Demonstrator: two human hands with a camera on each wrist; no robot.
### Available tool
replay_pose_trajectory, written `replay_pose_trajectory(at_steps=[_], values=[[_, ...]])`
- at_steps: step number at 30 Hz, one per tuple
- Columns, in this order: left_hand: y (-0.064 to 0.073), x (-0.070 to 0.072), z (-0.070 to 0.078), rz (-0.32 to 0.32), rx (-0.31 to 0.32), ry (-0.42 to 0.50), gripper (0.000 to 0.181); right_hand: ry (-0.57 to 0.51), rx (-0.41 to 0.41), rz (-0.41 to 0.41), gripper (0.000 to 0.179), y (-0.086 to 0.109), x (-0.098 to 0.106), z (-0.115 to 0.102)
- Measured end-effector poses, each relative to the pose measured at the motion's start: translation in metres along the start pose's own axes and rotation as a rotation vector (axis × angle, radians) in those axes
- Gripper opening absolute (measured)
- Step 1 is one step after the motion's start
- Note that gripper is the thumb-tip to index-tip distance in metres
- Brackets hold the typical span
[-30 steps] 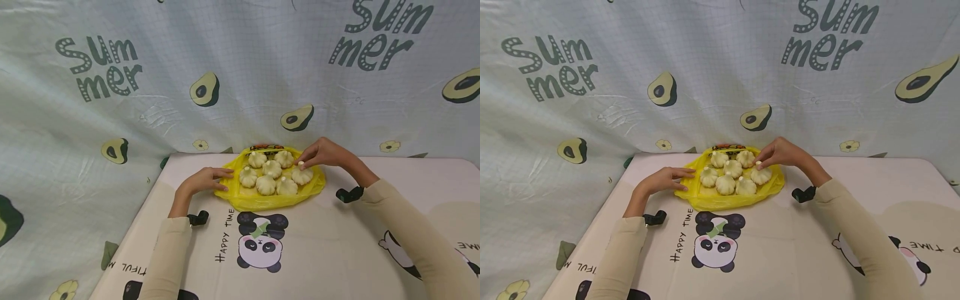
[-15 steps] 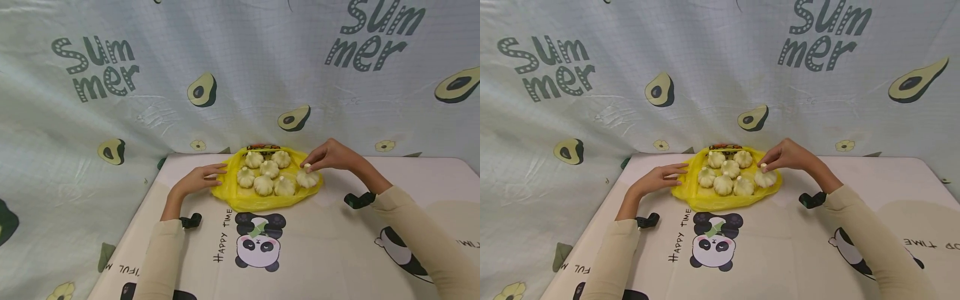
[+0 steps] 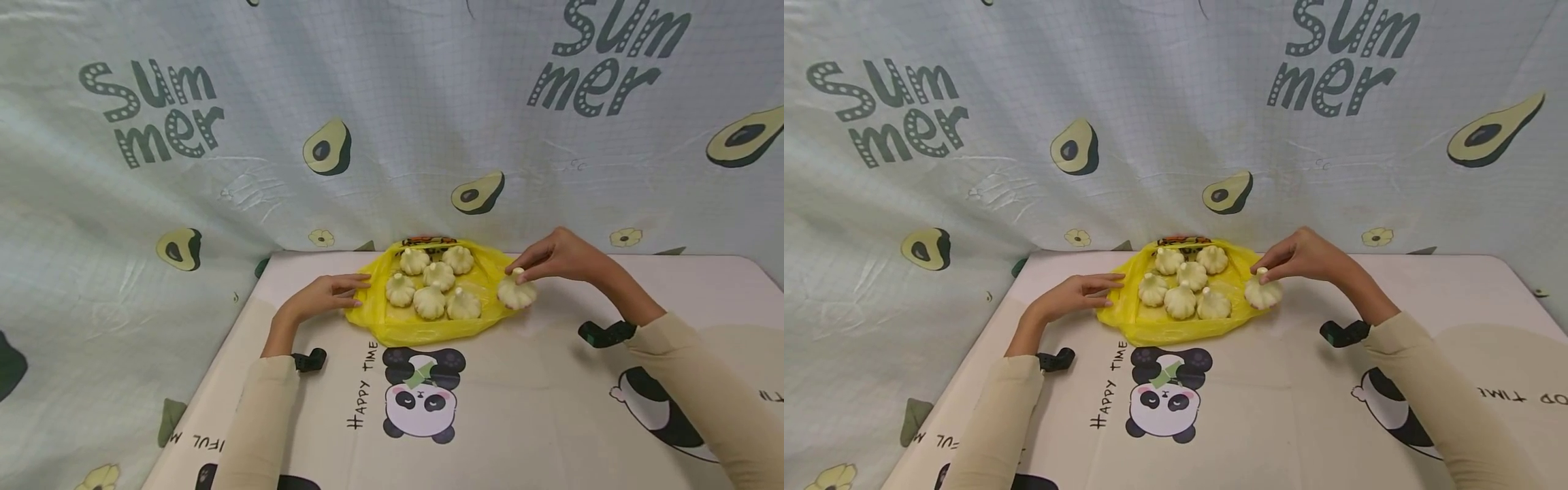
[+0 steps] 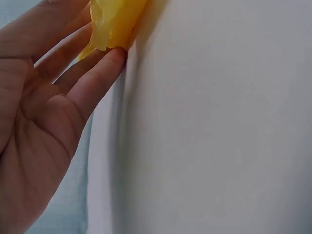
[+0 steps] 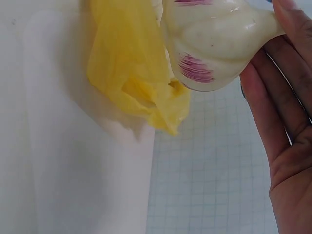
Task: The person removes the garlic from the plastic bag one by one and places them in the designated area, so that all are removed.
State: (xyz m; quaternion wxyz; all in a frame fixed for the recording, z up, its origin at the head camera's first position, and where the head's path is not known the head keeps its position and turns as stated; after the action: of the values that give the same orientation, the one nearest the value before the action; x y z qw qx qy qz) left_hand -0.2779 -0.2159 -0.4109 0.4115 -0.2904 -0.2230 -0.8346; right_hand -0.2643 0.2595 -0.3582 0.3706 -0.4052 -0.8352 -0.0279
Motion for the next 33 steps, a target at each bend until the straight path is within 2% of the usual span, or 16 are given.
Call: replay_pose_trajectory(at_steps=[4, 11, 18, 26, 33], values=[[-0.001, 0.001, 0.0, -0.007, 0.017, 0.016, 0.047, 0.021, 0.014, 0.034, 0.021, 0.009, 0.003, 0.001], [-0.003, 0.002, -0.002, -0.01, 0.012, 0.03, 0.044, 0.051, -0.014, 0.1, 0.024, 0.023, 0.009, 0.003], [-0.004, 0.001, -0.005, -0.019, 0.004, 0.035, 0.039, 0.086, 0.019, 0.133, 0.026, 0.032, 0.014, 0.003], [-0.006, -0.001, -0.005, -0.029, -0.017, 0.067, 0.038, 0.108, -0.035, 0.15, 0.025, 0.04, 0.019, 0.004], [-0.005, 0.001, -0.006, -0.034, -0.002, 0.062, 0.039, 0.17, -0.116, 0.196, 0.024, 0.048, 0.023, 0.012]])
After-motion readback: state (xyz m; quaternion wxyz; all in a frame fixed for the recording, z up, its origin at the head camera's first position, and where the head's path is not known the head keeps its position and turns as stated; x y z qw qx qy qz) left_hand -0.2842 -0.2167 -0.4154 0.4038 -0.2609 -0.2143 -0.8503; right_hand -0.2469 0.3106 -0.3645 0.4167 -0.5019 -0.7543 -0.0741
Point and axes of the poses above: each hand's wrist, its own y-axis away from the middle knuckle, its own x-axis out of the back of the hand, z = x × y, the point moved 1 cm from there along -y, towards the middle knuckle, and after that the axes turned 1 degree about y, right-handed, at the moved point
